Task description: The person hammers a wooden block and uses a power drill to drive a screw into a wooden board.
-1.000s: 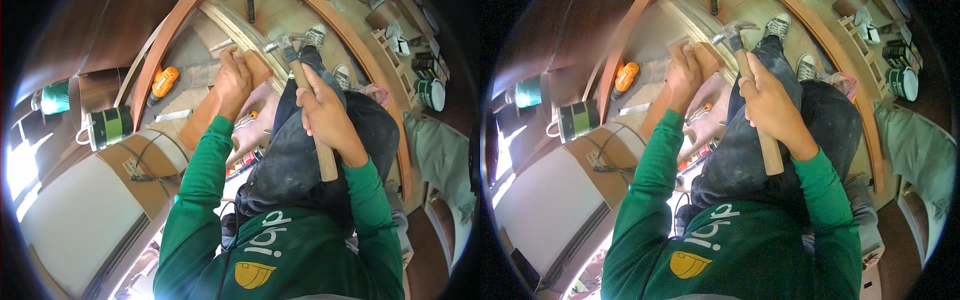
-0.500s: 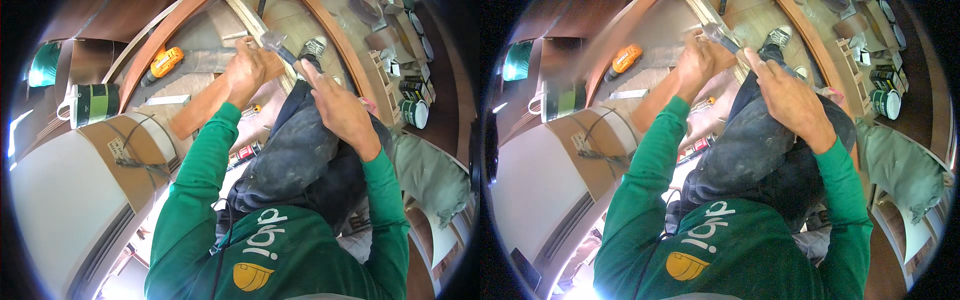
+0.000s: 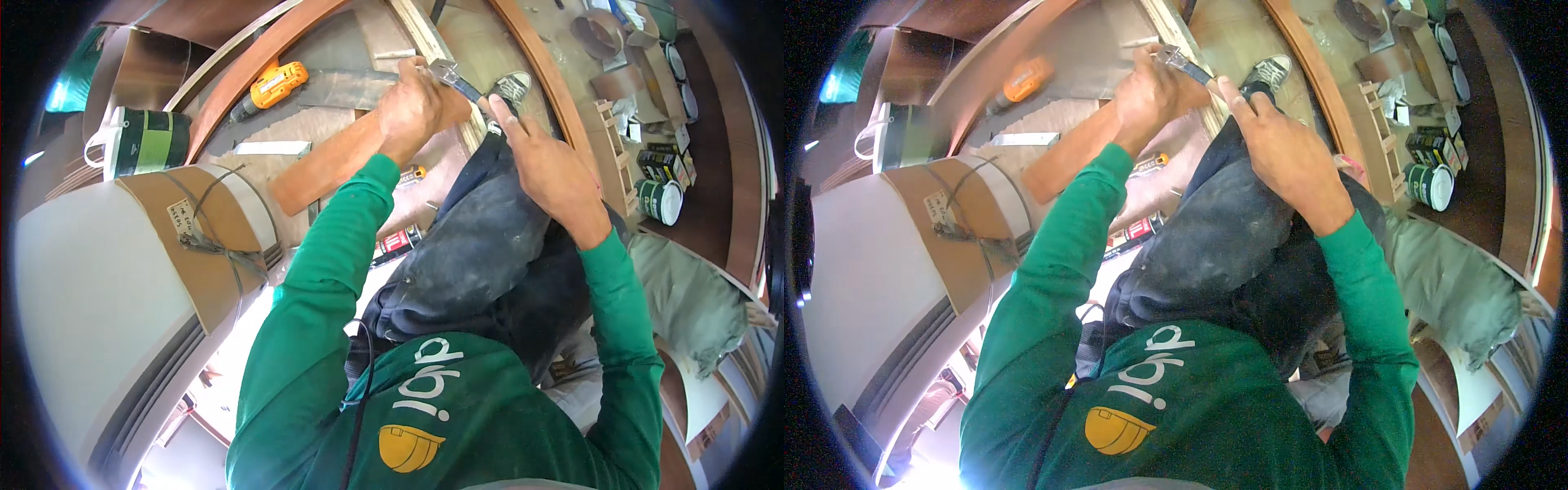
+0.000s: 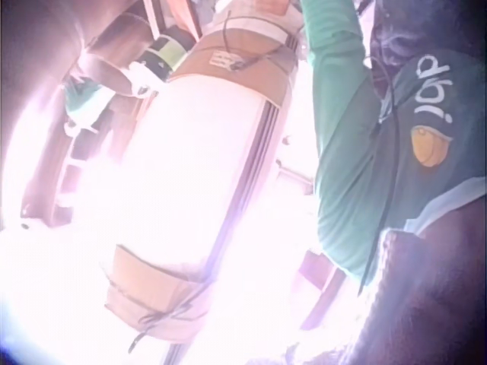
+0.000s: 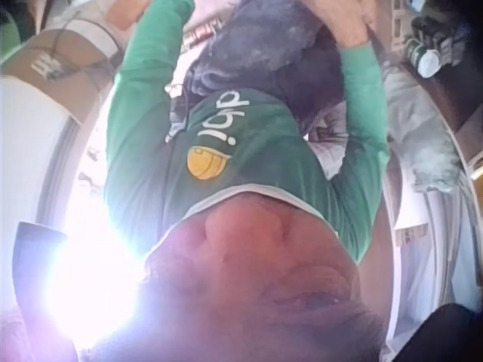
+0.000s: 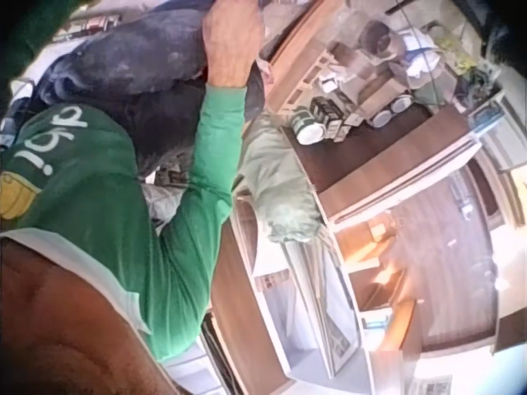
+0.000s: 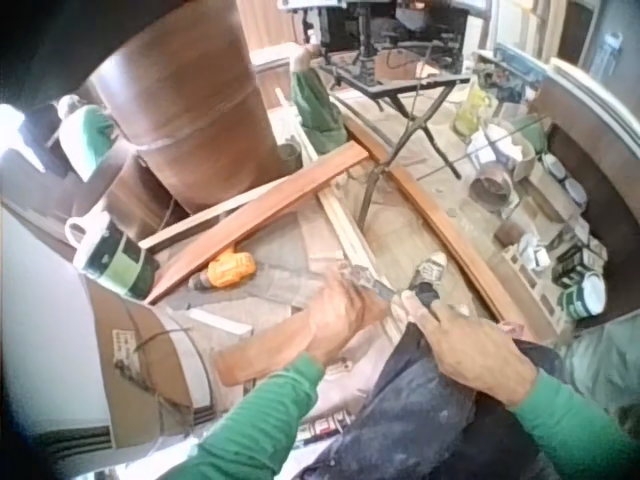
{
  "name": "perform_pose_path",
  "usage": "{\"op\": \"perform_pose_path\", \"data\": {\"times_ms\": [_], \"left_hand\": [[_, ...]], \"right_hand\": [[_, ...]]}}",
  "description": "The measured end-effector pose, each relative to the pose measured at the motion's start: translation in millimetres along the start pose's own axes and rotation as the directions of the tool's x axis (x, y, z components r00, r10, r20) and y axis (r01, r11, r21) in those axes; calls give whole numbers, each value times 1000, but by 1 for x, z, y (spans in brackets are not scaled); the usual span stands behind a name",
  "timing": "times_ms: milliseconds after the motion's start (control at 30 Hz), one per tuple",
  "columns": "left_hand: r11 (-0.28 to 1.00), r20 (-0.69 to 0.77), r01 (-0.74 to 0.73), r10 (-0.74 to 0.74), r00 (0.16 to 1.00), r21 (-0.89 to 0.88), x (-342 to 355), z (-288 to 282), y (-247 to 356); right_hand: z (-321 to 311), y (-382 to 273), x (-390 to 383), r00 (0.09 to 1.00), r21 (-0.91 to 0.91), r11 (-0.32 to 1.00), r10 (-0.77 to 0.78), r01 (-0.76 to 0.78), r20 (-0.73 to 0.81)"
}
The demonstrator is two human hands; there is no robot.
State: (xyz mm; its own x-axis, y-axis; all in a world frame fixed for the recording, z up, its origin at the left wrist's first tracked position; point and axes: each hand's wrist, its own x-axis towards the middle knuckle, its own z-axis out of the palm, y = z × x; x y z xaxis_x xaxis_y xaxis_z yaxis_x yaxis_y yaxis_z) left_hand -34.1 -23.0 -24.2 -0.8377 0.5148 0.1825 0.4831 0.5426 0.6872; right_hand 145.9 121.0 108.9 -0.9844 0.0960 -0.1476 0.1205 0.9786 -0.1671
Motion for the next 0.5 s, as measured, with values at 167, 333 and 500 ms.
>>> {"op": "perform_pose_path", "data": {"times_ms": [167, 333, 500], "left_hand": [[992, 84, 44, -54, 995, 115, -1, 7, -5], [993, 110, 116, -119, 987, 29, 0, -1, 4], [993, 107, 116, -118, 987, 19, -3, -1, 12]], "right_hand": [[-23, -21, -10, 999, 39, 999, 17, -15, -49], [-15, -12, -11, 994, 75, 993, 90, -94, 54], [-15, -9, -62, 970, 225, 966, 170, -129, -172]]}}
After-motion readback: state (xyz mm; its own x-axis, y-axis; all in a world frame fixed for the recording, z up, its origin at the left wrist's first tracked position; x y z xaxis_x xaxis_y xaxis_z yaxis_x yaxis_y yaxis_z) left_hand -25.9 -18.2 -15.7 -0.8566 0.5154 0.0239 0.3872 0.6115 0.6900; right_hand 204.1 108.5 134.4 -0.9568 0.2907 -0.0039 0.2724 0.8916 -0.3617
